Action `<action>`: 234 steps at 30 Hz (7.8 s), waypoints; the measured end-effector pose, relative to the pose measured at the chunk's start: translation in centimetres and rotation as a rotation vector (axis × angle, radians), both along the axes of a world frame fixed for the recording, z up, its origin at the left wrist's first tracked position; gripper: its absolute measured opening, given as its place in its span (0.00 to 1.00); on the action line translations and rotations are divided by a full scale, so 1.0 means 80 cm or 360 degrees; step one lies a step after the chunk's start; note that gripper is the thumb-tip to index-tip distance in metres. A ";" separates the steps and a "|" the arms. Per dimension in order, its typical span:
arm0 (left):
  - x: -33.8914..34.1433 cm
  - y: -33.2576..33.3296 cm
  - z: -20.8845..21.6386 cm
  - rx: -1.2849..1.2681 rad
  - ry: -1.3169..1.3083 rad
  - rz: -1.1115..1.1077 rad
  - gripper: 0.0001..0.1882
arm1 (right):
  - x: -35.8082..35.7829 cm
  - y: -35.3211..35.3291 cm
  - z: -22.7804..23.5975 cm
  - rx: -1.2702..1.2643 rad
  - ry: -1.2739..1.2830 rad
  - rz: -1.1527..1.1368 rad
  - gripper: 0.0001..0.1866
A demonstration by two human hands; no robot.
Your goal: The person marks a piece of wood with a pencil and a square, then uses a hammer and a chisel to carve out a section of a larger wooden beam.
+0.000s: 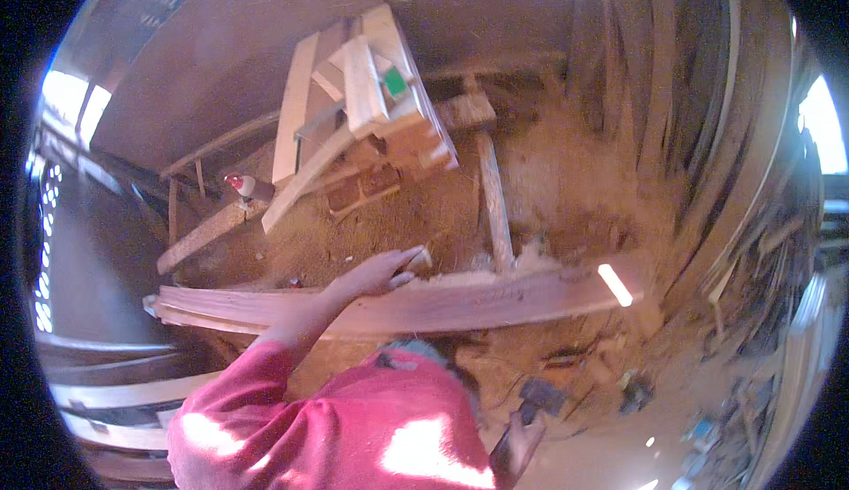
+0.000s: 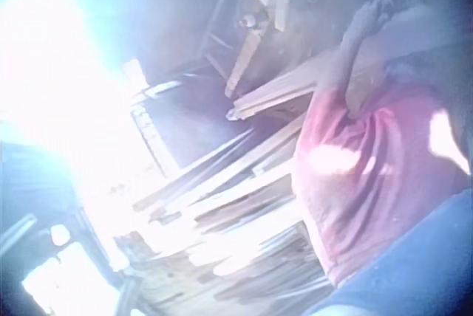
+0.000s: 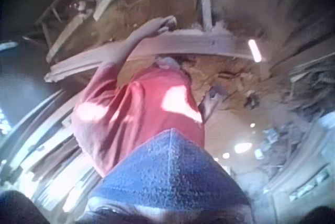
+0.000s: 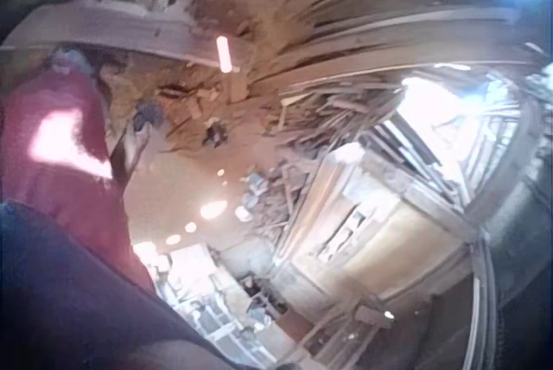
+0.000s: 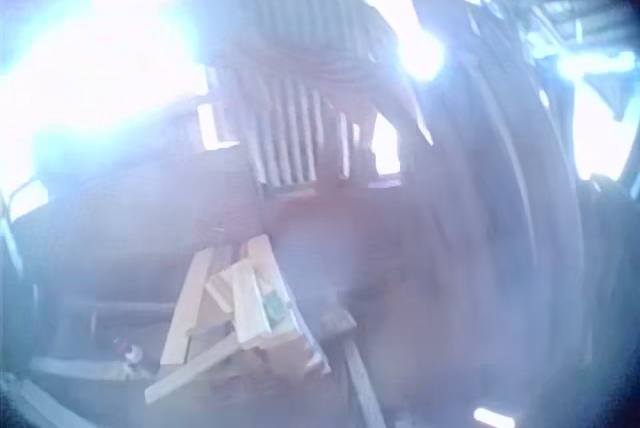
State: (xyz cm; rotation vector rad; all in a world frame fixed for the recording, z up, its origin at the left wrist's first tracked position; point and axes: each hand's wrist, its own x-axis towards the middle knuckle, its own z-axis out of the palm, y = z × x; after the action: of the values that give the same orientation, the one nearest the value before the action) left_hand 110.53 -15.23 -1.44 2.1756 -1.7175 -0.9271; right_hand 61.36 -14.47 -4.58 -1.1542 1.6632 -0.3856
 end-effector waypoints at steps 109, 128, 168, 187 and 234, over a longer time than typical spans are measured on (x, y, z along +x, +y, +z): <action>0.236 0.554 -0.139 0.0110 -0.0789 0.0308 0.28 | 0.448 0.069 -0.026 -0.1640 0.1184 0.2088 0.06; 0.138 0.351 -0.041 -0.0174 -0.0340 -0.0207 0.44 | 0.210 0.103 -0.109 -0.1056 0.0231 0.0058 0.14; -0.246 -0.069 -0.172 -0.0167 -0.0641 0.0287 0.29 | -0.139 -0.438 -0.734 -0.0228 0.0438 -0.0125 0.24; -0.345 -0.163 -0.040 -0.0624 -0.0096 -0.0514 0.49 | -0.196 -0.147 -0.097 0.0006 -0.1886 -0.2009 0.21; -0.264 -0.140 -0.048 -0.0323 -0.0414 -0.0086 0.22 | -0.088 -0.355 -0.025 0.0159 -0.0747 -0.0239 0.14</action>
State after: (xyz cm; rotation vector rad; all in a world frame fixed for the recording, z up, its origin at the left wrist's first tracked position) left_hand 89.38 -26.43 -5.29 2.2006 -1.8993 -0.4705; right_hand 54.30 -42.84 -6.56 -0.7912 1.3390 -0.6105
